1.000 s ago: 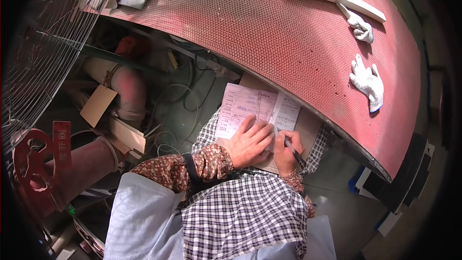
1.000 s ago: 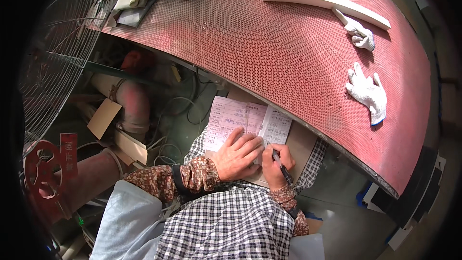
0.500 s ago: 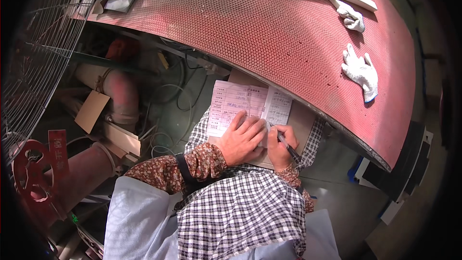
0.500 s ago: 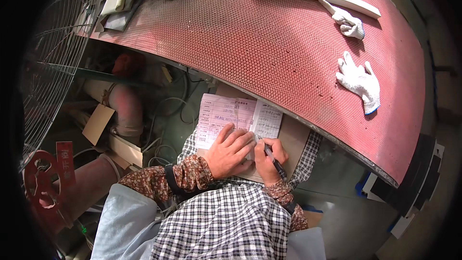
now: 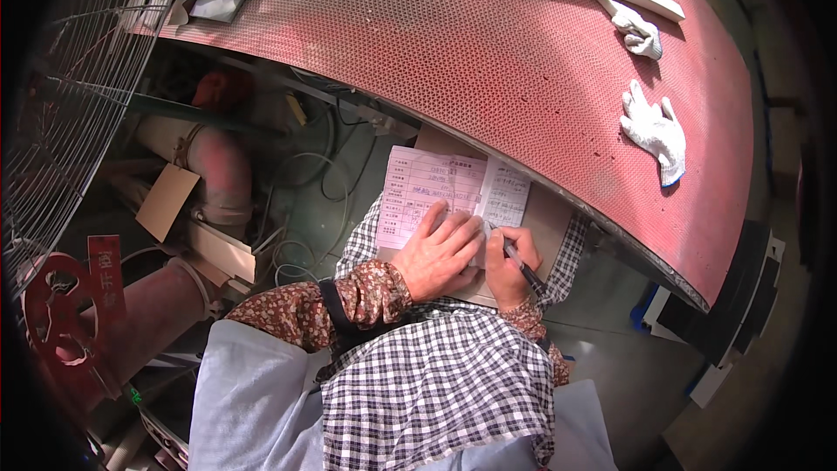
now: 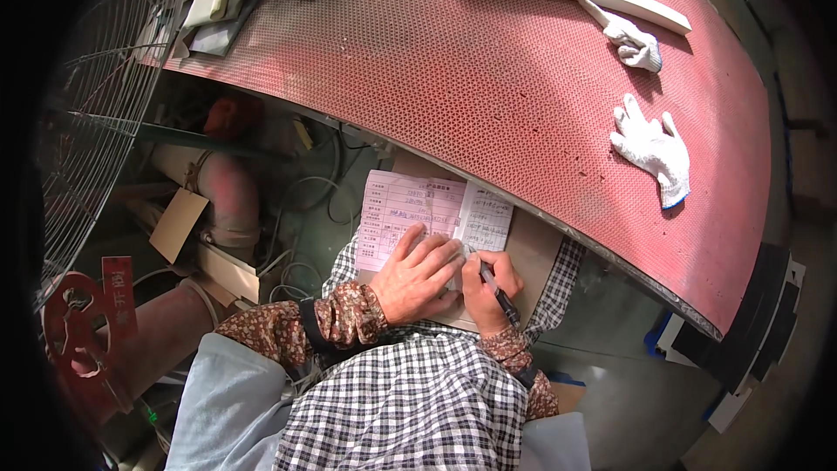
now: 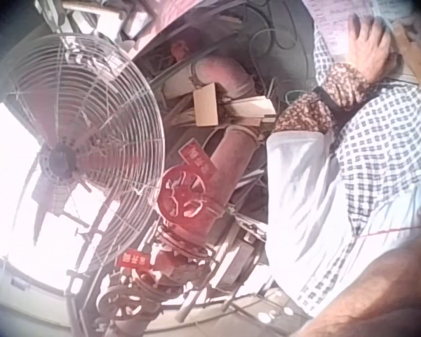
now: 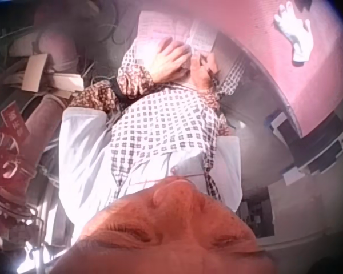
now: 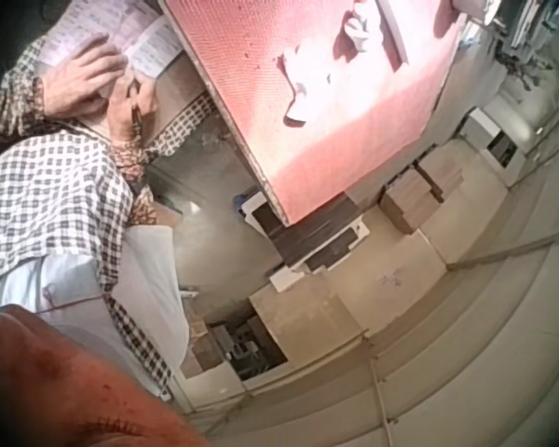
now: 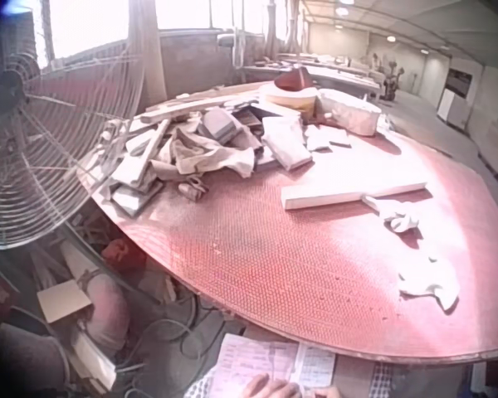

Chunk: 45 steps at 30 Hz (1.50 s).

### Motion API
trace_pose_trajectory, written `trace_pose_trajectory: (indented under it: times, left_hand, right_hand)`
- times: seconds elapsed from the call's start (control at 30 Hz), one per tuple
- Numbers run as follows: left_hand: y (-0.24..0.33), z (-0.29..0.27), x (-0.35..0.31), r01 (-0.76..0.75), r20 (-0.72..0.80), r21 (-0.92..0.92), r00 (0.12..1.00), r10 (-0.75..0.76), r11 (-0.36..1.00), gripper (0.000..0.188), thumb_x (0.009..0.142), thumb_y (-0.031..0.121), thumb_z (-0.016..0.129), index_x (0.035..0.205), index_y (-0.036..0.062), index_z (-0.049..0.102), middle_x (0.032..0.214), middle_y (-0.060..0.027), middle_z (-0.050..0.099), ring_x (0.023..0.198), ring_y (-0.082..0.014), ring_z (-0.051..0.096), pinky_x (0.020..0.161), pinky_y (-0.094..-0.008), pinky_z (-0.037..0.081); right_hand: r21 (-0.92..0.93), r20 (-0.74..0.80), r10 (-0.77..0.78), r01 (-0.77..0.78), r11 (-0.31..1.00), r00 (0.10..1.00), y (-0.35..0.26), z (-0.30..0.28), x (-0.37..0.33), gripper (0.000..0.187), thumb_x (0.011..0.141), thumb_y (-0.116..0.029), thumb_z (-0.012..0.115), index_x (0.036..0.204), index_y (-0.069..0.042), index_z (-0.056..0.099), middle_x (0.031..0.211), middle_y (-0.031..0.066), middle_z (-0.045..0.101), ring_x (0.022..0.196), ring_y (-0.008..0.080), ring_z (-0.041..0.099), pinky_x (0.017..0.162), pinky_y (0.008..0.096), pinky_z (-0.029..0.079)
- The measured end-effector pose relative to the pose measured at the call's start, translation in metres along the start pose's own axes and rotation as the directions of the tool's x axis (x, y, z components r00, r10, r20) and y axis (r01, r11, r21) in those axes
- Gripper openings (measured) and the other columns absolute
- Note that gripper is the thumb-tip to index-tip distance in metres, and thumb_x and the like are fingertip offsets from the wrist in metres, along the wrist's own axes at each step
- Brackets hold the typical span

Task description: The person is filling out a log sheet or production form with a pen.

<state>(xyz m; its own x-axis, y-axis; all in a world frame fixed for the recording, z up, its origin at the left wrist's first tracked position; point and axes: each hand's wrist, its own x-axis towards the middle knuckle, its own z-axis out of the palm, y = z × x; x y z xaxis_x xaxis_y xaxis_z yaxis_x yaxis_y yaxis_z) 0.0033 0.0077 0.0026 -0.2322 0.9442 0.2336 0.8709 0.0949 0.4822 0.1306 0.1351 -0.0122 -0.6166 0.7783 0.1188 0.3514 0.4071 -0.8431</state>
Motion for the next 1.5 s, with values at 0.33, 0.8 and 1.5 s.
trace_pose_trajectory:
  times: [0.33, 0.8, 1.5]
  left_hand:
    - [0.0, 0.001, -0.002, 0.006, -0.004, 0.012, 1.0, -0.006, 1.0, 0.06, 0.077, 0.032, 0.081, 0.128, 0.0056, 0.064, 0.139, -0.0098, 0.06, 0.133, -0.0296, 0.056, 0.119, -0.0582, 0.035]
    - [0.002, -0.004, 0.0, 0.01, 0.028, 0.012, 1.0, -0.01, 1.0, 0.061, 0.077, 0.031, 0.081, 0.129, 0.0054, 0.064, 0.139, -0.0095, 0.06, 0.133, -0.0285, 0.056, 0.12, -0.0578, 0.036]
    - [0.001, -0.002, 0.0, 0.004, 0.0, -0.01, 1.0, -0.004, 1.0, 0.055, 0.079, 0.03, 0.081, 0.125, 0.005, 0.066, 0.138, -0.0116, 0.061, 0.132, -0.0293, 0.057, 0.119, -0.0596, 0.035]
  right_hand:
    - [0.005, 0.033, 0.017, -0.017, 1.0, 0.999, 0.005, 0.0, -0.004, 0.014, 0.095, -0.014, 0.072, 0.097, -0.001, 0.065, 0.076, 0.0086, 0.068, 0.066, 0.0159, 0.064, 0.062, 0.0339, 0.053]
    - [-0.007, 0.039, 0.016, -0.016, 1.0, 0.999, 0.004, -0.002, -0.003, 0.014, 0.096, -0.013, 0.072, 0.097, 0.0, 0.065, 0.077, 0.0093, 0.068, 0.067, 0.0163, 0.064, 0.063, 0.0341, 0.053]
    - [-0.017, -0.008, 0.028, -0.028, 0.999, 1.0, -0.001, -0.001, -0.002, 0.014, 0.091, -0.014, 0.074, 0.089, -0.002, 0.067, 0.071, 0.0134, 0.067, 0.059, 0.0265, 0.066, 0.057, 0.0392, 0.053]
